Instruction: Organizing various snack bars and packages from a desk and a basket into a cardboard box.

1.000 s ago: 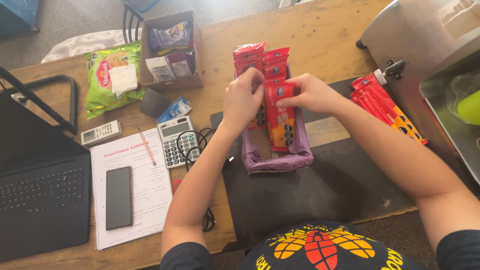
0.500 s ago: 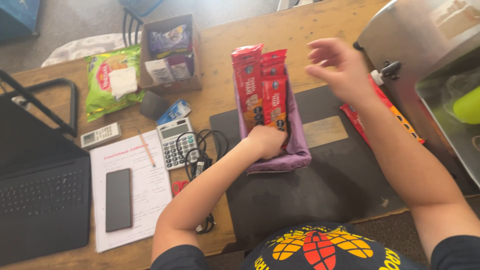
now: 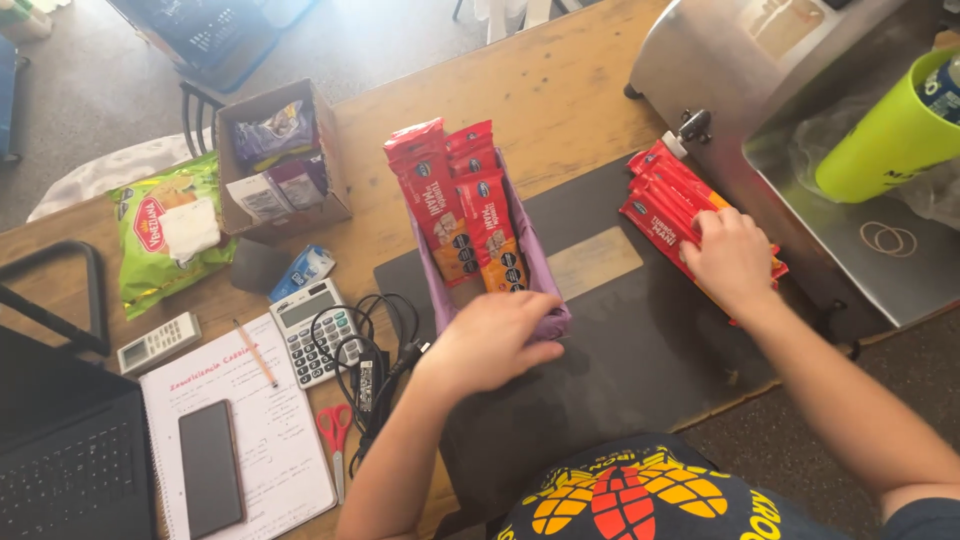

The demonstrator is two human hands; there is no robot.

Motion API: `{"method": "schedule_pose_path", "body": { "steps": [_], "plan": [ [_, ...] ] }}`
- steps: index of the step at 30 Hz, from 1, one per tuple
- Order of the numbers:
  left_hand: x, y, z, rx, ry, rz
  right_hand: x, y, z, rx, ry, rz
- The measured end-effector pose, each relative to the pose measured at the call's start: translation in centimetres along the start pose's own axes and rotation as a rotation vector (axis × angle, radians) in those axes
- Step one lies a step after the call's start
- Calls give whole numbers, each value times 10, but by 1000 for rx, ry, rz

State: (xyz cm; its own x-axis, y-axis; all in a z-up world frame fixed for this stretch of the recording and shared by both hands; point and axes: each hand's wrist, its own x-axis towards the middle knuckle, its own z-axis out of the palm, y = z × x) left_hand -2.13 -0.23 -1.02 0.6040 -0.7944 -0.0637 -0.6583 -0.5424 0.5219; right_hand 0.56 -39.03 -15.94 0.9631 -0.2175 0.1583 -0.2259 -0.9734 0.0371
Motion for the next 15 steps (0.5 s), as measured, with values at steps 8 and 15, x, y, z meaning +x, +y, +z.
{"method": "schedule_pose_path", "body": {
  "steps": [8, 15],
  "plan": [
    [-30, 24, 17, 20, 69, -5, -33, -15, 26, -31, 375, -246],
    [-64, 34, 14, -229, 304, 96, -30, -23, -35, 702, -56, 17]
  ]
}}
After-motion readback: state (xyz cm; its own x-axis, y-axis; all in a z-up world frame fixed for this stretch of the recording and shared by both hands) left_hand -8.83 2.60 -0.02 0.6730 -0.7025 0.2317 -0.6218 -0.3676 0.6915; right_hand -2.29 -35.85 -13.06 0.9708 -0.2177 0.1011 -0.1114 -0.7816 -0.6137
